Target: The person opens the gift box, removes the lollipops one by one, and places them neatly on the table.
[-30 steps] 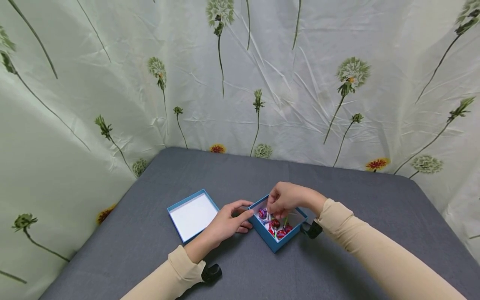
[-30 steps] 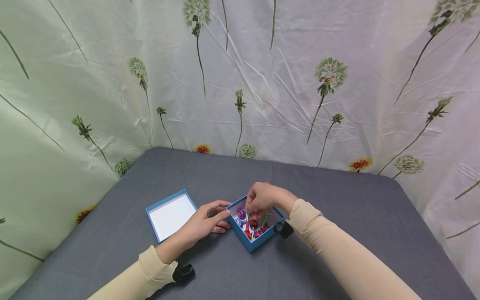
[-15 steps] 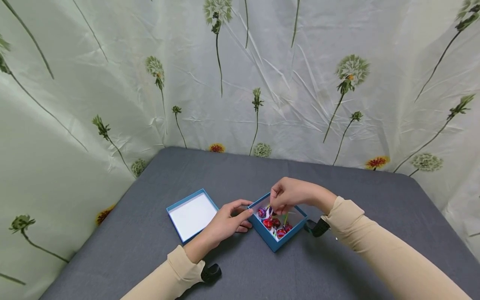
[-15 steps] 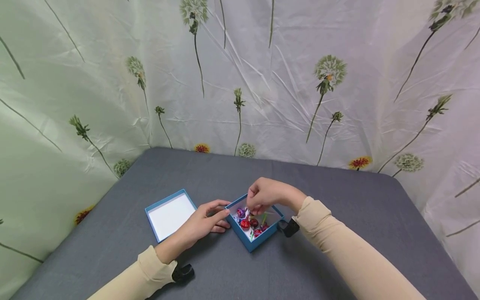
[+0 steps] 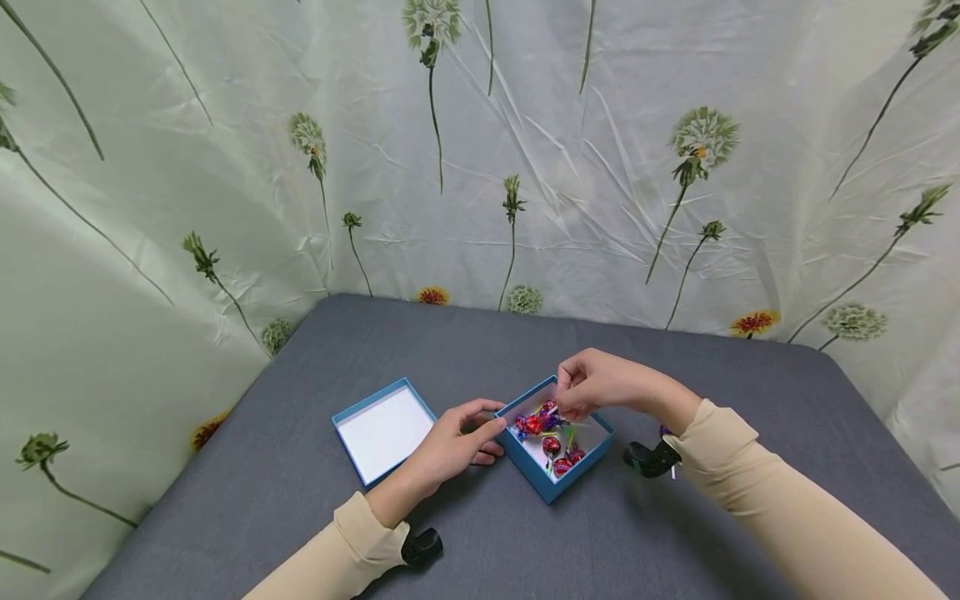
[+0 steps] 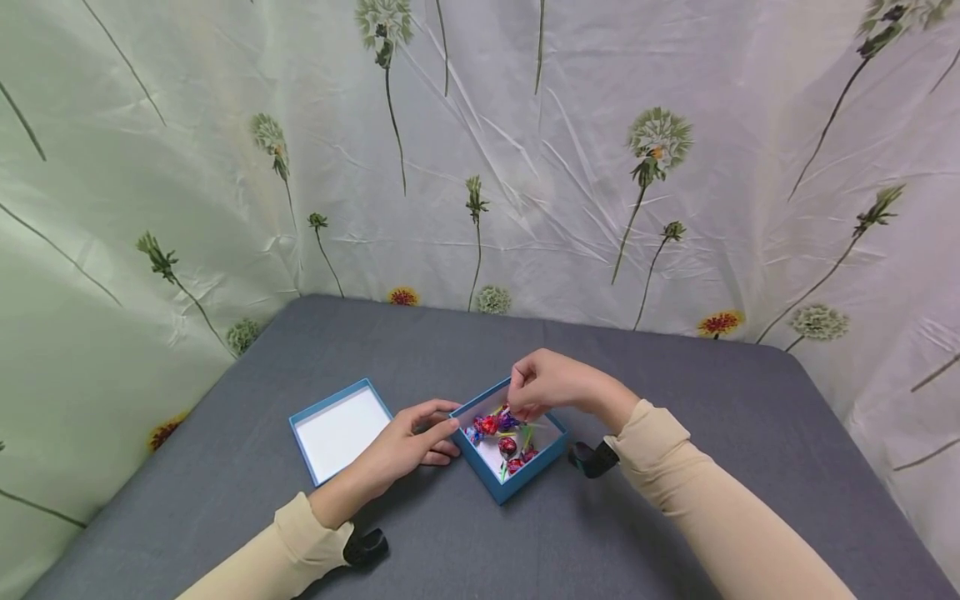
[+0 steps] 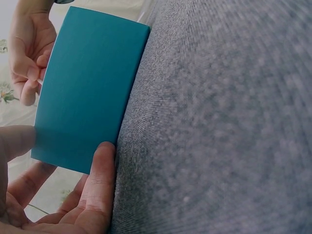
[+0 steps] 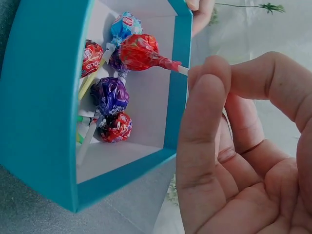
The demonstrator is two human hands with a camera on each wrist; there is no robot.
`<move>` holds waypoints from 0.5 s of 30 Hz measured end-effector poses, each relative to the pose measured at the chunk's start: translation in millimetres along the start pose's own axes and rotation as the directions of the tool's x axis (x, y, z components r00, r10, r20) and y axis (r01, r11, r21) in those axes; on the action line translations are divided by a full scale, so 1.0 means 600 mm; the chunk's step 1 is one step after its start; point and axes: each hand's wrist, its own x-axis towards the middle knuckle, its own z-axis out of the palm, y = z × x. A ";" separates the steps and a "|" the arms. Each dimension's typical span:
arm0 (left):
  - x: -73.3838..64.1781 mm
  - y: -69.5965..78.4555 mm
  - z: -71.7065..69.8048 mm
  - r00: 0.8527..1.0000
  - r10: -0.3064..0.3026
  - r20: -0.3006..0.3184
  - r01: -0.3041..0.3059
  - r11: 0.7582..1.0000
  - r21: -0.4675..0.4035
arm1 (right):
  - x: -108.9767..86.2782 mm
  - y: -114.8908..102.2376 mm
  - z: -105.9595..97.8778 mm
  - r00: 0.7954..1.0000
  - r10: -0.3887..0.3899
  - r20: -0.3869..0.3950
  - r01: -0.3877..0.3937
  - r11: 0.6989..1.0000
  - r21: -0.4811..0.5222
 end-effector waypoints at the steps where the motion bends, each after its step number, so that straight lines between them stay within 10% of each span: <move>1: 0.000 0.000 0.000 1.000 0.000 0.000 0.000 1.000 0.000 | -0.002 0.001 -0.002 1.000 -0.004 -0.002 0.004 1.000 0.010; 15: -0.002 -0.001 -0.001 1.000 0.008 0.007 -0.008 1.000 0.004 | -0.033 0.018 -0.018 0.996 -0.062 -0.067 0.066 0.995 0.071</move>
